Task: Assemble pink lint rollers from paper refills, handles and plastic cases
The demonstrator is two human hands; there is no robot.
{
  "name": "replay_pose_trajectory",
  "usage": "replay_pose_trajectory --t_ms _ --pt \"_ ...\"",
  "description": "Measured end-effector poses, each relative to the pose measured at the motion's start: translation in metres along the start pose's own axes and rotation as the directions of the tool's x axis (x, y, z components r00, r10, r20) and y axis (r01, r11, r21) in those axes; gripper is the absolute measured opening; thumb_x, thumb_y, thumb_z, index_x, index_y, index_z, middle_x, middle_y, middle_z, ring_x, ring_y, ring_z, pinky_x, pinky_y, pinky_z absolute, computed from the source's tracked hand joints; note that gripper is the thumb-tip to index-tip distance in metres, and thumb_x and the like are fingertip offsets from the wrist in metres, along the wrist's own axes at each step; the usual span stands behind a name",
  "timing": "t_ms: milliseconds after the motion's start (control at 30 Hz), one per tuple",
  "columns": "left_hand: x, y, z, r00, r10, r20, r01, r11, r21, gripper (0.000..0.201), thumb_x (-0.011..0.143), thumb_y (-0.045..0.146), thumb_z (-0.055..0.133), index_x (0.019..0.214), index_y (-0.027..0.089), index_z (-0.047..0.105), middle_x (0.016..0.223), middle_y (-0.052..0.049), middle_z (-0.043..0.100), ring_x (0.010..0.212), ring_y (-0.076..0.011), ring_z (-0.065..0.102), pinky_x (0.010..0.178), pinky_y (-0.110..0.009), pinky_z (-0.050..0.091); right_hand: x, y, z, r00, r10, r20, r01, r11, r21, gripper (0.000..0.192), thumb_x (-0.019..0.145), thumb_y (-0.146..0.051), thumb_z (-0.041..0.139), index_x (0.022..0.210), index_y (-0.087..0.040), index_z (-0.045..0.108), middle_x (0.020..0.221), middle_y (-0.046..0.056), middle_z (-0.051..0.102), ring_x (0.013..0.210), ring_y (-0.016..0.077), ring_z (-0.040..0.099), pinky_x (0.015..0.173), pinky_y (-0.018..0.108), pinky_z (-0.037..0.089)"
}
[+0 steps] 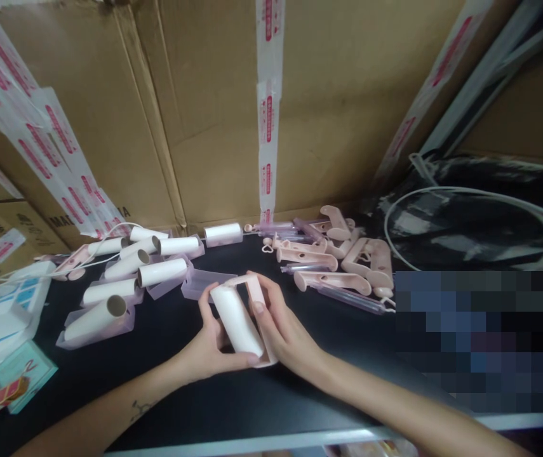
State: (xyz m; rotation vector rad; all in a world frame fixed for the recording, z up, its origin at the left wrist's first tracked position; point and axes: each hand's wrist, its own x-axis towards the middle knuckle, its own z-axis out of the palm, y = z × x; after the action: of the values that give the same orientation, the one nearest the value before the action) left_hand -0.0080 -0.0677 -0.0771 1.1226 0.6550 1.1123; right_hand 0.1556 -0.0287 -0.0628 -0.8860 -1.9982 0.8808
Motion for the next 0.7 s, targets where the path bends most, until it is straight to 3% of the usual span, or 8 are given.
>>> replay_pose_trajectory --t_ms 133,200,300,433,533,700 --pt "-0.004 0.004 0.003 0.982 0.12 -0.148 -0.081 0.966 0.244 0.099 0.058 0.015 0.081 0.126 0.027 0.011 0.131 -0.015 0.037 0.116 -0.0276 0.051 0.097 -0.047 0.041 -0.003 0.005 0.009 0.999 -0.052 0.004 0.052 0.999 -0.01 0.049 0.096 -0.037 0.029 0.137 -0.014 0.012 0.109 0.015 0.059 0.078 0.0198 0.065 0.066 0.031 0.051" --pt "-0.006 0.008 0.004 0.96 0.155 -0.232 -0.048 0.911 0.41 0.098 0.055 0.019 0.082 0.124 0.026 0.013 0.125 -0.013 0.042 0.11 -0.0267 0.054 0.095 -0.046 0.042 -0.004 0.005 0.012 0.995 -0.1 0.009 0.1 0.995 0.01 0.051 0.096 -0.036 0.03 0.137 -0.013 0.008 0.112 0.017 0.057 0.084 0.0204 0.065 0.07 0.032 0.052" --pt "-0.007 0.019 0.003 0.956 0.171 -0.237 0.004 0.803 0.596 0.095 0.057 0.023 0.081 0.124 0.025 0.013 0.121 -0.011 0.045 0.106 -0.0261 0.056 0.093 -0.045 0.044 -0.002 0.0 0.008 0.991 -0.133 0.034 0.131 0.99 0.048 0.05 0.095 -0.032 0.032 0.134 -0.012 0.007 0.118 0.019 0.053 0.098 0.0205 0.061 0.081 0.034 0.05" --pt "-0.006 0.03 -0.003 0.961 0.218 -0.168 0.019 0.557 0.83 0.092 0.058 0.032 0.079 0.124 0.026 0.015 0.124 -0.012 0.045 0.106 -0.0278 0.057 0.09 -0.044 0.045 0.002 -0.008 -0.003 0.99 -0.079 0.118 0.077 0.997 0.025 0.05 0.092 -0.03 0.041 0.131 -0.014 0.014 0.102 0.011 0.059 0.086 0.0178 0.062 0.077 0.033 0.051" --pt "-0.005 0.033 -0.006 0.961 0.243 -0.129 0.037 0.353 0.935 0.073 0.07 0.035 0.067 0.124 0.03 0.018 0.125 -0.009 0.048 0.096 -0.0262 0.063 0.08 -0.041 0.05 0.003 -0.011 -0.006 0.984 -0.077 0.162 0.075 0.997 0.019 0.042 0.09 -0.025 0.044 0.125 -0.018 0.023 0.095 0.006 0.059 0.078 0.0154 0.061 0.071 0.03 0.051" --pt "-0.007 0.045 -0.005 0.991 0.097 -0.088 0.076 0.119 0.99 0.059 0.078 0.031 0.053 0.127 0.031 0.02 0.112 -0.004 0.06 0.087 -0.0254 0.067 0.072 -0.037 0.051 0.004 -0.01 -0.007 0.983 -0.049 0.178 0.058 0.997 -0.046 0.026 0.087 -0.021 0.044 0.111 -0.02 0.033 0.089 0.002 0.056 0.075 0.0146 0.059 0.068 0.028 0.049"
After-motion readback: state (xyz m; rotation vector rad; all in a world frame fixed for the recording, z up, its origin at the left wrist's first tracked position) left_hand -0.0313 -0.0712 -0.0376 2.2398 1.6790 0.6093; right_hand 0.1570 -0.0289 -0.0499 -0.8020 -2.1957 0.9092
